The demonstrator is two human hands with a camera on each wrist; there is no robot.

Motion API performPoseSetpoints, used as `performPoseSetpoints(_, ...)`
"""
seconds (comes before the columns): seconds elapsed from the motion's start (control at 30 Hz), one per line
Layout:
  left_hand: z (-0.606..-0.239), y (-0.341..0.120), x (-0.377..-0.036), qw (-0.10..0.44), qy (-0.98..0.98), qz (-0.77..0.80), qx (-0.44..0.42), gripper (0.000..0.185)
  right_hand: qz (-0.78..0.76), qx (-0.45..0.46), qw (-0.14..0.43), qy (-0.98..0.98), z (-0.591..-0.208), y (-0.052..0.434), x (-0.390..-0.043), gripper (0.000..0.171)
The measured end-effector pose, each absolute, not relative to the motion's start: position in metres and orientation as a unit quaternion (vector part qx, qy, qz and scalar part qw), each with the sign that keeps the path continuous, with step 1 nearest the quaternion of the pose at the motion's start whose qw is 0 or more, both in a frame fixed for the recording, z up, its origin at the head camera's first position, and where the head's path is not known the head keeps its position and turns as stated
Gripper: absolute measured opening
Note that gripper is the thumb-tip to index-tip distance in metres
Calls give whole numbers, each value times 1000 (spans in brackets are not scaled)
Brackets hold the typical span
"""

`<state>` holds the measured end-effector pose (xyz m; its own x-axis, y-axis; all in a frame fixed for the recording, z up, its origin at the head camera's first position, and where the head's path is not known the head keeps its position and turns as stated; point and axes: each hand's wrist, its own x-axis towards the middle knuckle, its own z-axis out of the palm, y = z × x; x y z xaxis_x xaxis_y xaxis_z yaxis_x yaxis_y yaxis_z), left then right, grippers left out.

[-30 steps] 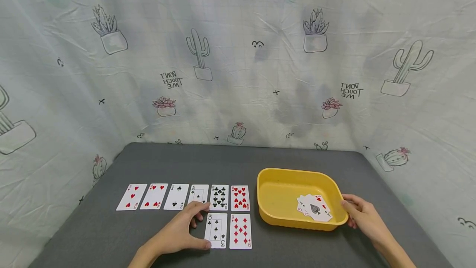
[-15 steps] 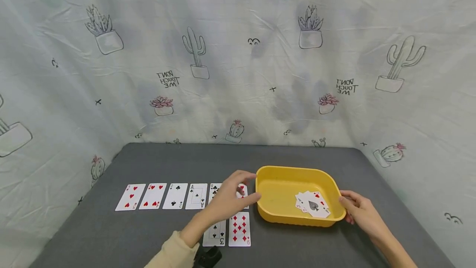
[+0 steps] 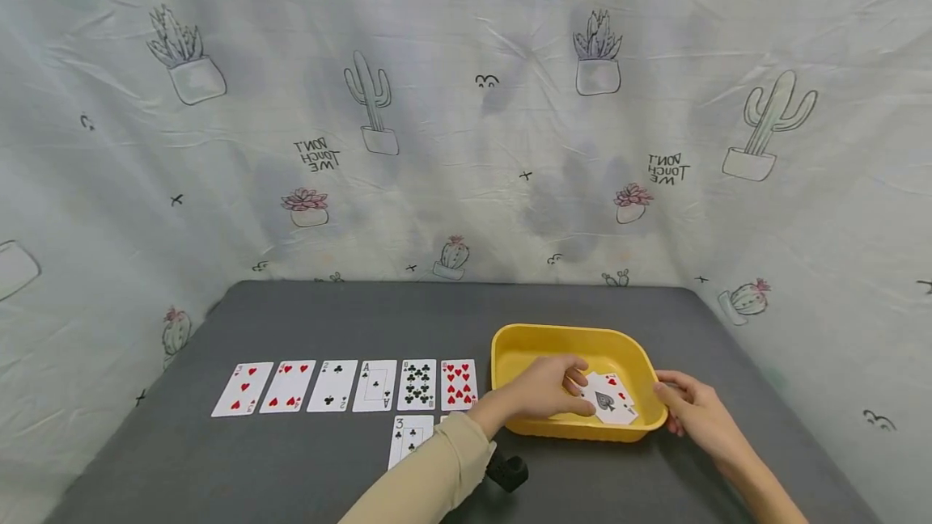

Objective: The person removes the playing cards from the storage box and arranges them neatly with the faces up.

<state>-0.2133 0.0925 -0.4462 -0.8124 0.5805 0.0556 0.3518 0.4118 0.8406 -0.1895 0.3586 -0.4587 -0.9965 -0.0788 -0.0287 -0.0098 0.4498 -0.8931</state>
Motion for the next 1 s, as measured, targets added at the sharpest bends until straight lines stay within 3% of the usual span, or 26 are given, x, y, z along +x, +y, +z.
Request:
performPoseSetpoints(0.4,-459,103,-232,134,889,346,269,79,-516,-13,41,856,-458,360,-195,49)
performPoseSetpoints(0.57,-464,104,-241,110,893,321,295,87,-519,-10,46,853,-457,359,-195,48)
performPoseSetpoints(0.77,-464,109,-244,85,905,325,261,102,-517,-13,47,854,-456,358,-194,50)
performPoseSetpoints(1.0,-467,120,-246,53,926,278,250,102,-520,-8,44,853,-456,357,-192,50)
